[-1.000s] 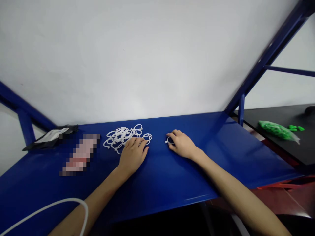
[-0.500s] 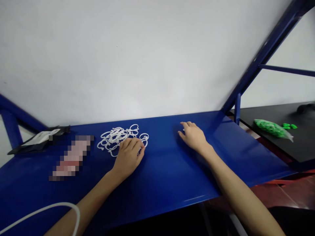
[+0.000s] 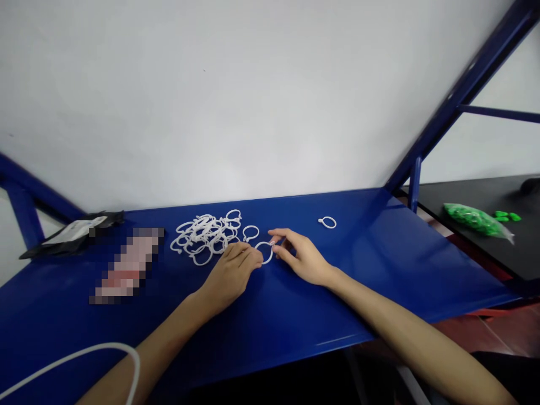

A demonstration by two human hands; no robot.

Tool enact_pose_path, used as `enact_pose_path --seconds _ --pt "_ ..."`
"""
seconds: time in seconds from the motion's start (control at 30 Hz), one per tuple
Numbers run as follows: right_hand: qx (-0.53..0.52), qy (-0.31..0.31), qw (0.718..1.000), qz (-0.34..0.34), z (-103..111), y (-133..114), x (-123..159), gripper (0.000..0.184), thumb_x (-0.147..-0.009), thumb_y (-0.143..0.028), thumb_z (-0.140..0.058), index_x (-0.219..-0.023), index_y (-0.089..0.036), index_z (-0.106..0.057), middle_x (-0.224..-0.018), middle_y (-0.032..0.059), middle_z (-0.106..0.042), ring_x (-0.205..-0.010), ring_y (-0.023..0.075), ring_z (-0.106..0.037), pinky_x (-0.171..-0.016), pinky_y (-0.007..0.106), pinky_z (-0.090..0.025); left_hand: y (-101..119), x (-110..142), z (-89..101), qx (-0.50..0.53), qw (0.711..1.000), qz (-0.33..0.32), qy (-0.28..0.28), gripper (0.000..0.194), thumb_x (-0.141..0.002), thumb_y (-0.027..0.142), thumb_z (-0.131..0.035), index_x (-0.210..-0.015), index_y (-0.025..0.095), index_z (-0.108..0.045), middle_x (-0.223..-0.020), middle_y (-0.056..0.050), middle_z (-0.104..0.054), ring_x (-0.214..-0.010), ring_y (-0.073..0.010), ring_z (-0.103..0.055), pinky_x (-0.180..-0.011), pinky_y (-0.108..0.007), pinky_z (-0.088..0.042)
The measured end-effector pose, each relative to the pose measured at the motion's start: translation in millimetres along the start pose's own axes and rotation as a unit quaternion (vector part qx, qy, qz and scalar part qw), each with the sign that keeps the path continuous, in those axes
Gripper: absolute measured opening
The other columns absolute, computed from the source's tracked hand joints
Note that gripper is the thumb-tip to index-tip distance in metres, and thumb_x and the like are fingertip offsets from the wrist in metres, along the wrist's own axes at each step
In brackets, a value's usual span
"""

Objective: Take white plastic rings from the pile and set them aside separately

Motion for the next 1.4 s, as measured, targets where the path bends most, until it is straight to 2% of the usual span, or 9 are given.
enact_pose_path --seconds 0.13,0.33,0.47,0.67,0.87,1.03,1.17,1.3,1.4 --pt "0.005 -0.034 0.999 0.013 -1.6 -4.1 0.5 0.021 -0.100 -0.024 -0.053 -0.117 -0.021 -0.065 -0.105 0.0044 -0.068 -0.074 0.0116 -0.065 -0.070 0.028 -0.054 2.1 -0.4 2.3 0.020 1.000 -0.012 0.003 0.017 -0.102 0.010 -0.045 -0.096 0.019 -0.058 -0.091 -0.002 -0.067 -0.091 -0.0186 -0.055 -0.086 -0.032 -0.046" --pt "0.016 -0.020 1.000 0.011 1.3 -3.9 0.8 0.018 -0.099 -0.023 -0.054 -0.113 -0.021 -0.066 -0.097 0.0032 -0.069 -0.073 0.0118 -0.066 -0.065 0.025 -0.052 1.6 -3.0 8.7 -0.003 1.000 -0.012 0.016 0.014 -0.101 0.010 -0.048 -0.096 0.019 -0.059 -0.091 -0.002 -0.068 -0.090 -0.0192 -0.056 -0.086 -0.033 -0.048" --pt "0.065 0.013 0.997 0.032 8.4 -3.5 -0.4 0.014 -0.099 -0.024 -0.054 -0.106 -0.020 -0.066 -0.092 0.0036 -0.069 -0.073 0.0134 -0.063 -0.067 0.027 -0.051 1.3 -3.5 13.7 -0.003 1.000 0.003 0.025 0.009 -0.099 0.013 -0.054 -0.105 0.018 -0.058 -0.101 -0.004 -0.068 -0.097 -0.0200 -0.058 -0.092 -0.036 -0.048" --pt "0.113 0.050 0.992 0.026 24.5 2.8 -2.4 0.015 -0.099 -0.025 -0.052 -0.102 -0.019 -0.065 -0.092 0.0056 -0.070 -0.076 0.0163 -0.065 -0.069 0.030 -0.052 -27.9 -1.0 25.3 -0.029 0.992 0.097 0.070 0.012 -0.099 0.016 -0.055 -0.109 0.018 -0.059 -0.105 -0.006 -0.066 -0.103 -0.0225 -0.058 -0.096 -0.040 -0.048" --pt "0.158 0.083 0.984 0.001 36.7 17.8 -3.9 0.014 -0.098 -0.025 -0.053 -0.102 -0.020 -0.066 -0.088 0.0036 -0.071 -0.074 0.0153 -0.067 -0.069 0.028 -0.052 -52.4 3.7 10.5 -0.041 0.987 0.153 0.009 0.016 -0.095 0.011 -0.050 -0.101 0.019 -0.062 -0.101 -0.006 -0.067 -0.101 -0.0249 -0.056 -0.096 -0.044 -0.046" --pt "0.335 0.083 0.937 -0.061 52.8 27.8 -5.8 0.016 -0.098 -0.023 -0.052 -0.106 -0.021 -0.066 -0.102 0.0042 -0.074 -0.083 0.0157 -0.069 -0.071 0.026 -0.050 -47.1 6.1 0.8 -0.010 0.991 0.123 -0.048 0.036 -0.085 -0.002 -0.047 -0.103 0.020 -0.068 -0.105 -0.005 -0.067 -0.104 -0.0247 -0.053 -0.096 -0.044 -0.045" --pt "0.404 0.138 0.896 -0.122 95.5 29.8 -1.2 0.023 -0.096 -0.022 -0.050 -0.109 -0.018 -0.067 -0.106 0.0100 -0.074 -0.090 0.0233 -0.069 -0.072 0.031 -0.049 -44.4 7.8 -3.3 0.006 0.994 0.089 -0.071 0.045 -0.086 -0.004 -0.043 -0.101 0.026 -0.074 -0.106 -0.004 -0.069 -0.100 -0.0234 -0.053 -0.091 -0.044 -0.045" --pt "0.482 0.164 0.830 -0.230 140.5 43.9 10.3 0.025 -0.095 -0.027 -0.051 -0.112 -0.020 -0.067 -0.102 0.0095 -0.075 -0.088 0.0248 -0.070 -0.070 0.031 -0.048 -44.5 9.4 -4.6 0.010 0.995 0.069 -0.073 0.038 -0.092 0.004 -0.049 -0.095 0.029 -0.076 -0.104 -0.003 -0.071 -0.098 -0.0237 -0.054 -0.088 -0.044 -0.044" --pt "0.495 0.146 0.810 -0.279 154.1 56.4 16.2 0.025 -0.096 -0.030 -0.051 -0.113 -0.021 -0.067 -0.099 0.0093 -0.076 -0.087 0.0252 -0.071 -0.070 0.032 -0.048 -45.9 10.0 -3.9 -0.002 0.995 0.073 -0.066 0.024 -0.095 0.015 -0.057 -0.093 0.029 -0.076 -0.099 -0.003 -0.072 -0.095 -0.0238 -0.055 -0.085 -0.043 -0.043"
Point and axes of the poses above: each hand's wrist, its own x-axis away from the middle knuckle, its own z-axis out of the back of the hand, y = z × x, the point moved 10 cm from there along -x, towards the middle knuckle
